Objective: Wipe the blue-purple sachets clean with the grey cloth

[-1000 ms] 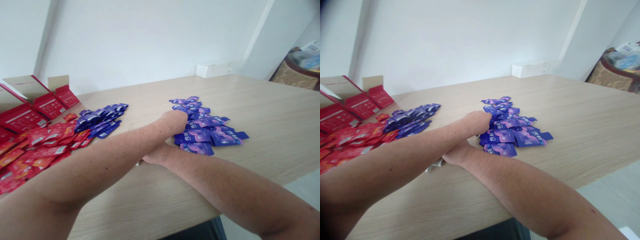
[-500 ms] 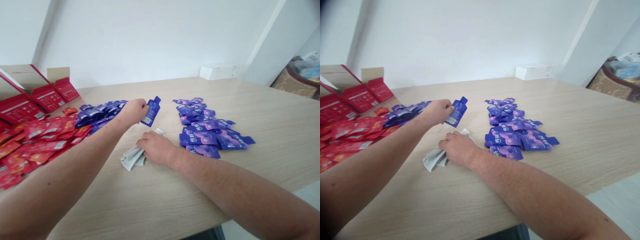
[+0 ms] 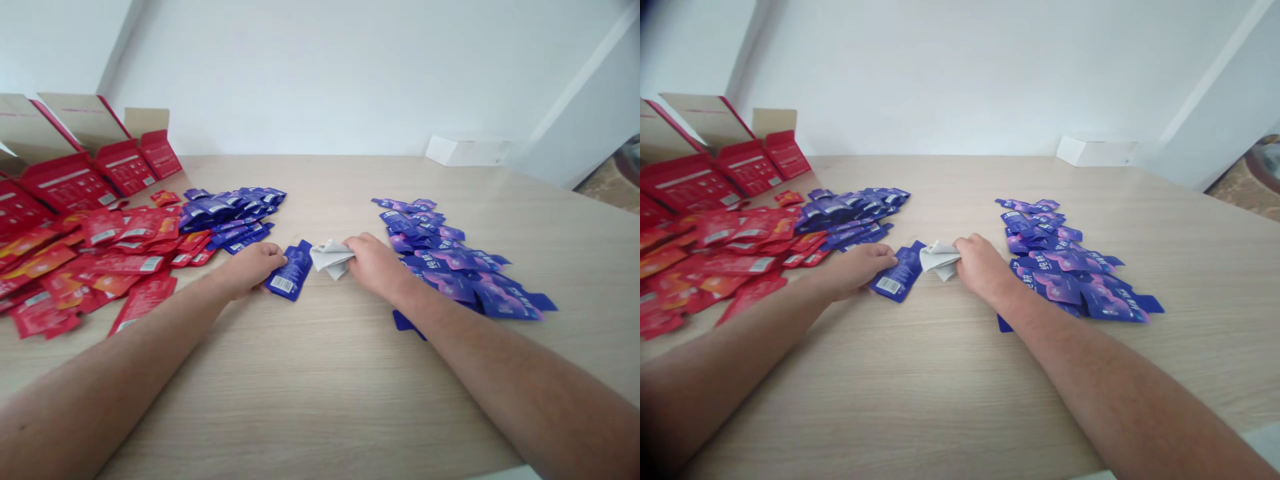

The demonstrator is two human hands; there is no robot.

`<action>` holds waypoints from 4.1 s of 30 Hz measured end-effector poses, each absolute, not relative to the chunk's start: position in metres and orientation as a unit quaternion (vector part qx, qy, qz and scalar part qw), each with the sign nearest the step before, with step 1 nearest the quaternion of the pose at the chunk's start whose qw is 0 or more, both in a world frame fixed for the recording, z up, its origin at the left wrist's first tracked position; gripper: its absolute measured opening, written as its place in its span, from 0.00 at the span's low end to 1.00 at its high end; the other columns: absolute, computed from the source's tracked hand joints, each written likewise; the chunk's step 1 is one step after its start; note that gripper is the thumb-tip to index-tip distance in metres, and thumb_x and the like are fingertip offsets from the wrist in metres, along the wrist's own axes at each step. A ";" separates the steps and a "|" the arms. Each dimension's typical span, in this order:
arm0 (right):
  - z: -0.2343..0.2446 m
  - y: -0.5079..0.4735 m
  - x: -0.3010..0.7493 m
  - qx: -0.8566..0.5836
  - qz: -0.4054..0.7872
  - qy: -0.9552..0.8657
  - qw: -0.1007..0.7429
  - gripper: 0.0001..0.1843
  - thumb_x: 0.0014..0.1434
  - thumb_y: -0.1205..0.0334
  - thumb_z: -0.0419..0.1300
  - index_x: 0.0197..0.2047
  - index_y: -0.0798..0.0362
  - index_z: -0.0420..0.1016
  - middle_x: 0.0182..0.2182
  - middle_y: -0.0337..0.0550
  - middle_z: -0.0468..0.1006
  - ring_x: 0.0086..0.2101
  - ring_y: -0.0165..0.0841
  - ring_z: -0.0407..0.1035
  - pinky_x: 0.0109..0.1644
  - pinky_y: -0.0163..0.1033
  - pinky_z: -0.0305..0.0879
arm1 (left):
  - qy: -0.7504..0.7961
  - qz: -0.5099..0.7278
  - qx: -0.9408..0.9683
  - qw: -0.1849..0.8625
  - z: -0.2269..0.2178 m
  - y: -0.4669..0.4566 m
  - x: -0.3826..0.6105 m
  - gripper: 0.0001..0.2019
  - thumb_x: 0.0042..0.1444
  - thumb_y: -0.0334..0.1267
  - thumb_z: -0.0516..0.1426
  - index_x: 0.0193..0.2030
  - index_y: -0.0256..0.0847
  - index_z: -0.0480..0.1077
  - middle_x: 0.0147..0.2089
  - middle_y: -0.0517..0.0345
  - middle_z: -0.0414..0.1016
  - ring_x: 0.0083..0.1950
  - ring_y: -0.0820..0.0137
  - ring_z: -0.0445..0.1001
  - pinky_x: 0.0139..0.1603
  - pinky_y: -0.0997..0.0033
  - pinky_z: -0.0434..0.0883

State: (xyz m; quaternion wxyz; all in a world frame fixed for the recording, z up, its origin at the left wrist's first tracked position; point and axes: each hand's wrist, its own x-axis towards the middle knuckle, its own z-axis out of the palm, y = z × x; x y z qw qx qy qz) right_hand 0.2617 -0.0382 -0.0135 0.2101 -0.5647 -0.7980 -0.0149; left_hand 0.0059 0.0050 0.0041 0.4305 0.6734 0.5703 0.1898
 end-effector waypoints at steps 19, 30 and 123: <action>-0.019 -0.055 0.227 -0.429 0.071 -0.860 0.268 0.18 0.55 0.77 0.56 0.47 0.54 0.75 0.40 0.47 0.74 0.44 0.38 0.67 0.52 0.44 0.63 | 0.459 0.058 0.688 0.560 -0.002 -0.018 0.022 0.09 0.52 0.39 0.53 0.25 0.39 0.68 0.21 0.59 0.72 0.20 0.72 0.73 0.16 0.77 0.67; -0.008 -0.051 0.241 -0.423 0.073 -0.878 0.215 0.16 0.55 0.76 0.57 0.44 0.54 0.76 0.39 0.46 0.75 0.42 0.36 0.68 0.50 0.41 0.64 | 0.463 0.066 0.746 0.475 -0.013 -0.013 0.020 0.05 0.49 0.37 0.52 0.28 0.41 0.67 0.19 0.62 0.71 0.18 0.73 0.70 0.15 0.79 0.63; -0.001 -0.082 0.216 -0.288 0.088 -0.936 0.184 0.12 0.58 0.71 0.58 0.45 0.51 0.77 0.40 0.46 0.73 0.42 0.36 0.66 0.49 0.42 0.62 | 0.448 0.077 0.737 0.499 -0.015 -0.010 0.020 0.15 0.57 0.50 0.52 0.28 0.40 0.66 0.19 0.61 0.71 0.17 0.73 0.68 0.17 0.76 0.64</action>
